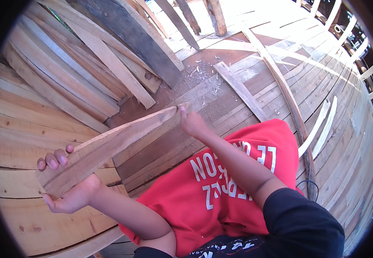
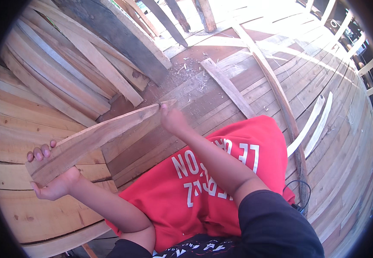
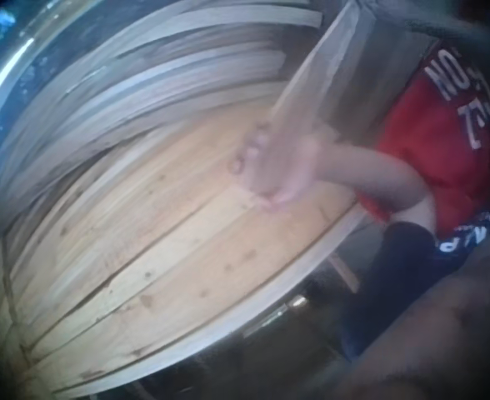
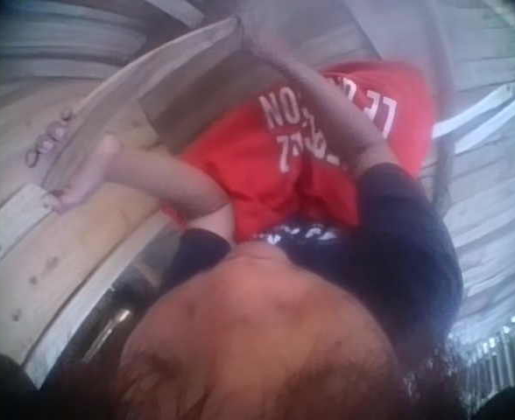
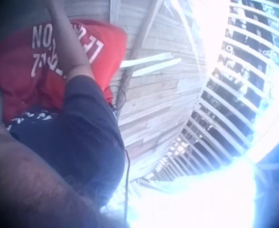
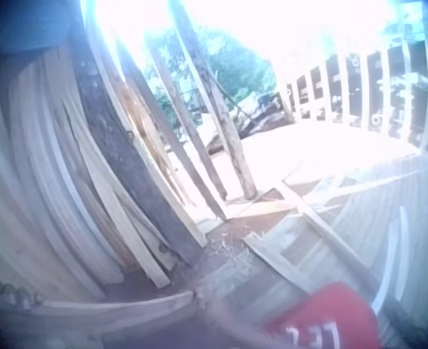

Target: The person carves a rectangular piece of wood using a small knife, holding the wood in their left hand and shaving thin strips from the surface with their right hand. The person is seated on the floor of a wooden structure, and wood shavings accumulate on the floor as the task progresses.

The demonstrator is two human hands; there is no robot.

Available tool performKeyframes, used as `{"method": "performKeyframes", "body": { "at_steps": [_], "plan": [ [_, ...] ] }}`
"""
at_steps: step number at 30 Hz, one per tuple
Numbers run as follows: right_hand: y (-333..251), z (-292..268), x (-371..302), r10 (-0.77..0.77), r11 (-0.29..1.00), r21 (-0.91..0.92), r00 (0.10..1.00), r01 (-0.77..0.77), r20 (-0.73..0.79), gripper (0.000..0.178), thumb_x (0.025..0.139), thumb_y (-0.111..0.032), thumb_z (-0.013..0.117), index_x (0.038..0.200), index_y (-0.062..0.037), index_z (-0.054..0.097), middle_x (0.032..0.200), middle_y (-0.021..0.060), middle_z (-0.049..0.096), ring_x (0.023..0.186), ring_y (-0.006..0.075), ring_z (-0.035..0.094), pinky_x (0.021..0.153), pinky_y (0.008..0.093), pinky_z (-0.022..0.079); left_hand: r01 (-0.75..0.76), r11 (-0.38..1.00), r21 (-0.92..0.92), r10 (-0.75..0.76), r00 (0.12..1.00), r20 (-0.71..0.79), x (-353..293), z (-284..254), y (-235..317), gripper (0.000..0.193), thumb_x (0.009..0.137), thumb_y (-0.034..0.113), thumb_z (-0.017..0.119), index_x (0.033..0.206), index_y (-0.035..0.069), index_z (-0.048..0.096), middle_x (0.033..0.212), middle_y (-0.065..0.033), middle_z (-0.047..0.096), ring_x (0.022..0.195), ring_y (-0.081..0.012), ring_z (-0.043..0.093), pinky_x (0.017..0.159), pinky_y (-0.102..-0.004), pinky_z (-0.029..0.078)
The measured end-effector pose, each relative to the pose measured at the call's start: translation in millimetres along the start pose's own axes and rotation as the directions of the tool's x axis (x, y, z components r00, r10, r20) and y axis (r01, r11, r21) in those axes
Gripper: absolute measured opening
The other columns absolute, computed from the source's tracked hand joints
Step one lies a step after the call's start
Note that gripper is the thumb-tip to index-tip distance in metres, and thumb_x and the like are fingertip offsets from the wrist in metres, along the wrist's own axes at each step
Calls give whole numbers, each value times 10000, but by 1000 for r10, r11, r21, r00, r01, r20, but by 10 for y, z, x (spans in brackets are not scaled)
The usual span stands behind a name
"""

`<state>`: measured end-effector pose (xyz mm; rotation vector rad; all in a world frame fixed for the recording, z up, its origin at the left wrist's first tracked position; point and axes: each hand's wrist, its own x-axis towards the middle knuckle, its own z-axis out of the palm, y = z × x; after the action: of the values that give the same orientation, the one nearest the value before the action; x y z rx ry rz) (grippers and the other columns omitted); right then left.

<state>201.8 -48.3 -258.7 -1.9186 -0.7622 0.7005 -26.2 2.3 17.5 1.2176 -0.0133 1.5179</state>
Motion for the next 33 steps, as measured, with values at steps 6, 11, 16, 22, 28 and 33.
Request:
{"method": "performKeyframes", "body": {
  "at_steps": [6,11,16,22,28,33],
  "plan": [
    [-400,-82,-275,-159,987,0,979,160,124,571,1031,-385,305,897,70,623,865,347,624,879,508,608,802,535,483,-1,998,63,9,992,-123,-56,72,34,515,751,469,447,1065,61,450,889,-93,474,819,-247,483,871,-477,371],
    [-533,-105,-258,-176,984,23,978,174,115,556,1032,-372,321,934,73,641,866,329,631,892,497,609,803,522,477,-11,997,74,19,994,-109,-66,48,47,507,769,491,477,1070,84,440,882,-76,485,808,-235,485,856,-472,367],
    [-145,-155,-86,-84,996,-31,994,87,71,538,1029,-374,337,957,67,637,878,332,631,900,493,615,818,521,472,-1,998,60,8,992,-125,-47,156,-10,511,743,475,446,1052,68,441,876,-89,472,810,-247,478,862,-476,371],
    [-535,-101,-316,-189,980,95,970,176,150,583,1022,-403,350,879,77,648,844,343,631,877,474,638,800,519,487,3,999,37,-1,999,-51,-66,96,50,493,732,445,429,1037,57,444,883,-103,465,826,-258,474,875,-483,369],
    [-348,-96,-188,-121,989,87,991,115,63,598,1022,-388,390,687,77,558,617,261,556,613,426,586,642,506,446,-15,993,119,36,983,-178,9,53,-28,474,757,446,423,1043,69,441,889,-90,469,826,-250,479,875,-470,369],
    [-670,-159,-456,-265,964,65,950,257,167,528,999,-383,412,792,40,652,761,294,632,786,486,616,732,537,482,-22,984,174,61,973,-221,9,32,-10,477,766,469,419,1038,79,447,887,-82,477,831,-247,487,860,-462,376]
  ]
}}
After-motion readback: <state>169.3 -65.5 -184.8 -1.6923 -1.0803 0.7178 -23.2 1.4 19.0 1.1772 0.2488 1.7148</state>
